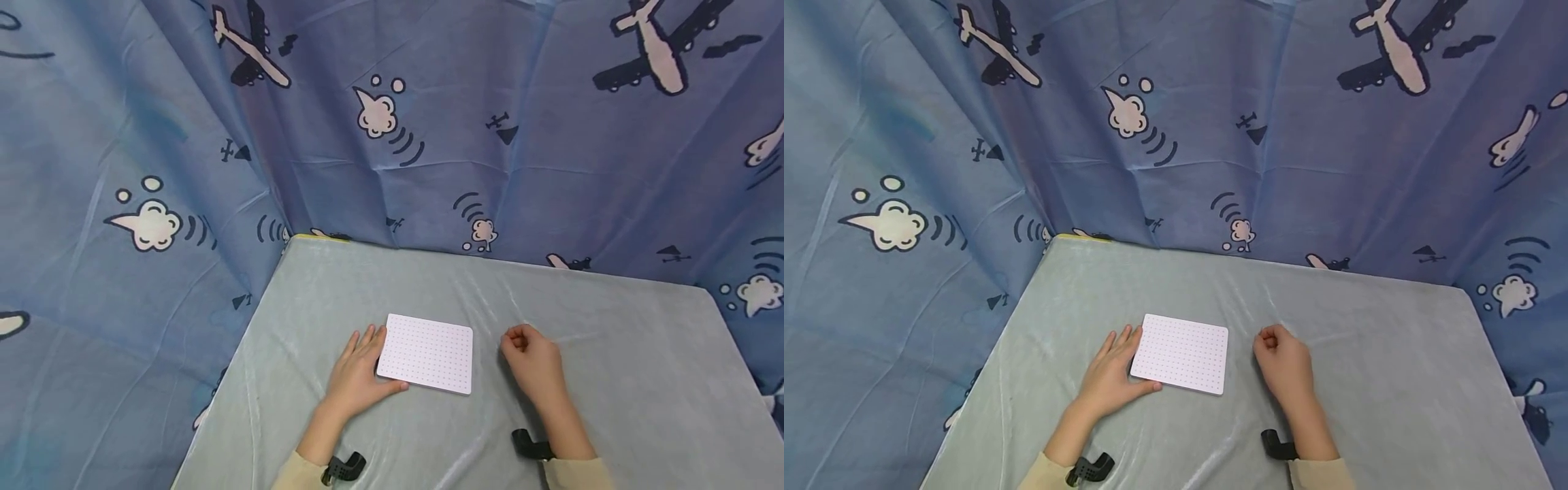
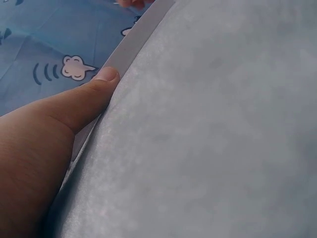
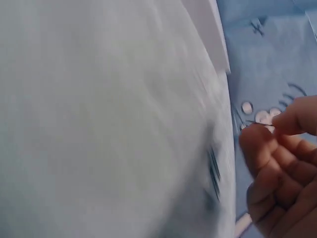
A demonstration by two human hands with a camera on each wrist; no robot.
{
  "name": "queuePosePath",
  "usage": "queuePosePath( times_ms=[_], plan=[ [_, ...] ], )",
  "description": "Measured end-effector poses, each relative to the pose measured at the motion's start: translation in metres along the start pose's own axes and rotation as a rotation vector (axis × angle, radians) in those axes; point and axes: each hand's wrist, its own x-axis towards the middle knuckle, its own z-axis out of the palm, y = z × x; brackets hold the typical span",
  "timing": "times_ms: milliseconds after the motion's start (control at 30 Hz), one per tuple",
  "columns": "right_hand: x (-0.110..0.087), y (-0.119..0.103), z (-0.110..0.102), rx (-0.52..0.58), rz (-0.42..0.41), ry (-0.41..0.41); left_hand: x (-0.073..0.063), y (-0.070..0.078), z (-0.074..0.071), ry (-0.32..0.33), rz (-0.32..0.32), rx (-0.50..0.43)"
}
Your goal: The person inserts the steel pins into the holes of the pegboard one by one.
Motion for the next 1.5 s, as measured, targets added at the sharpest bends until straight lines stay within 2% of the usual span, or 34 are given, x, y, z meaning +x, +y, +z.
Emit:
queuePosePath(
  times_ms=[167, 333, 567, 767, 933, 1167, 1500],
  plan=[
    [-0.007, -0.009, 0.022, 0.114, -0.011, -0.01, 0.001, 0.0, 0.0, -0.005, 0.008, 0.004],
    [-0.011, -0.019, 0.037, 0.239, -0.066, -0.021, 0.001, -0.001, 0.002, -0.003, 0.004, 0.006],
    [-0.011, -0.029, 0.055, 0.316, -0.153, 0.007, 0.001, -0.003, 0.001, 0.0, 0.004, 0.003],
    [-0.01, -0.037, 0.066, 0.4, -0.215, -0.055, 0.001, -0.003, 0.0, 0.0, -0.002, 0.009],
    [-0.011, -0.041, 0.075, 0.412, -0.225, -0.098, 0.002, -0.003, 0.0, -0.006, 0.0, 0.022],
    [-0.012, -0.041, 0.083, 0.406, -0.226, -0.114, 0.002, -0.004, 0.001, -0.005, 0.003, 0.025],
    [-0.013, -0.042, 0.086, 0.324, -0.265, -0.127, 0.002, -0.002, -0.002, -0.011, -0.001, 0.012]
  ],
)
